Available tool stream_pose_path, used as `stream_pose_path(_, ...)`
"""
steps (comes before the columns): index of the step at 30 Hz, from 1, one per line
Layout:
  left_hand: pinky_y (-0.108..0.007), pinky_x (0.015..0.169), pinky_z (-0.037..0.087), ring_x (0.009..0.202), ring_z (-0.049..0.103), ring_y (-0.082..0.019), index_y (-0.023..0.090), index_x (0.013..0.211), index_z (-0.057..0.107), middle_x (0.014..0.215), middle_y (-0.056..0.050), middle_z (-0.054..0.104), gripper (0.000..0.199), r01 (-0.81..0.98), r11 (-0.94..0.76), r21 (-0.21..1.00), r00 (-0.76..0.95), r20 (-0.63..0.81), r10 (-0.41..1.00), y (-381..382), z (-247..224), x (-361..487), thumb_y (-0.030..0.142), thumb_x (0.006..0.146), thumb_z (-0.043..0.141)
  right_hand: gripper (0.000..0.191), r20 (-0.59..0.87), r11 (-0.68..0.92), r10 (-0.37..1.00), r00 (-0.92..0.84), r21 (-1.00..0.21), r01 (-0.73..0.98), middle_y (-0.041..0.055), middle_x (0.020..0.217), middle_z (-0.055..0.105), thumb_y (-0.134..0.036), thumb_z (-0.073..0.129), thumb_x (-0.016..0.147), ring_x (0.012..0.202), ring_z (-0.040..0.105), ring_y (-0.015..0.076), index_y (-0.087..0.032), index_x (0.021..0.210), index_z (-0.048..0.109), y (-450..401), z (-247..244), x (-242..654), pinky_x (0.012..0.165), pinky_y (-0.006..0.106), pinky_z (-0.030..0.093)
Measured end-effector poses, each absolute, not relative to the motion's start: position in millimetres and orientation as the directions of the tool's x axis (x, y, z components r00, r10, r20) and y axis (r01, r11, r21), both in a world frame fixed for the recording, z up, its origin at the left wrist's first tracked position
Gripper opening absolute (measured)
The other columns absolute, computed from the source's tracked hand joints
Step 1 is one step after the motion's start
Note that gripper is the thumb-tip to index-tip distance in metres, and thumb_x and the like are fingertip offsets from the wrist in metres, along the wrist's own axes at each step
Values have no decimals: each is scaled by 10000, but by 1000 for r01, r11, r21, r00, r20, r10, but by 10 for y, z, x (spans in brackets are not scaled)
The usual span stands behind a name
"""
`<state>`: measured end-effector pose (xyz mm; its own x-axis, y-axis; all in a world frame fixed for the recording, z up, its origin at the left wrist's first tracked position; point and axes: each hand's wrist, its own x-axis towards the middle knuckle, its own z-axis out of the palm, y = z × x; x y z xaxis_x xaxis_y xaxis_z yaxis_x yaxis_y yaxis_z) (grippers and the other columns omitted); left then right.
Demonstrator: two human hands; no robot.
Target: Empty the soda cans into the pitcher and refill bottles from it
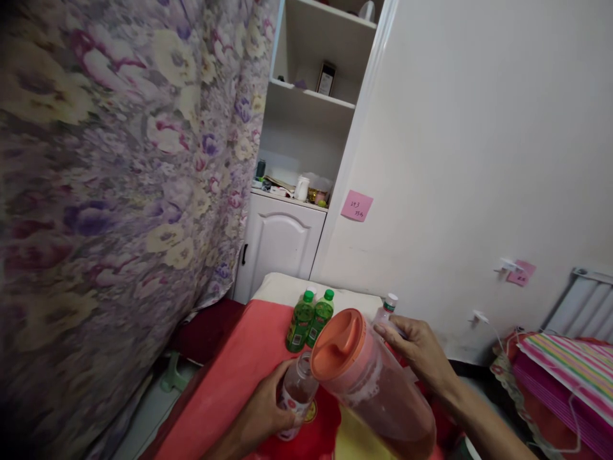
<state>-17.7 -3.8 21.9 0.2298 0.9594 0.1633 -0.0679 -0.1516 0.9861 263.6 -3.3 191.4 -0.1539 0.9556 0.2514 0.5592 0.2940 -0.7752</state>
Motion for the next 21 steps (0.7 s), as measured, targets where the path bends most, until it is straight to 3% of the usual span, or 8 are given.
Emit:
stream_pose_path(7, -355, 819, 532, 962, 693, -289, 158, 1227, 643, 1092, -71, 786, 727, -88, -151, 985, 222, 167, 961, -46, 287, -203, 49, 513, 735, 588, 263, 266, 963, -66, -870, 416, -84, 547, 312, -755, 606, 798, 526, 273, 97, -245, 606, 385, -7, 1683, 2781, 519, 263, 224)
stream_pose_path(13, -349, 866, 538, 998, 694, -298, 162, 1256, 619, 1101, -71, 790, 771, -138, -122, 983, 207, 149, 967, -98, 458, -182, 87, 503, 762, 621, 298, 262, 943, 146, -939, 223, -80, 476, 356, -752, 721, 700, 486, 266, 87, -225, 537, 435, -38, 1329, 2961, 494, 259, 181)
stream_pose_path(21, -340, 818, 538, 902, 689, -266, 138, 1168, 609, 1000, -77, 769, 660, -82, -103, 991, 199, 117, 973, -53, 431, -134, 202, 544, 815, 529, 278, 315, 865, 417, -949, -20, -83, 512, 351, -675, 683, 750, 483, 294, 102, -239, 576, 440, -103, 809, 3093, 470, 260, 250)
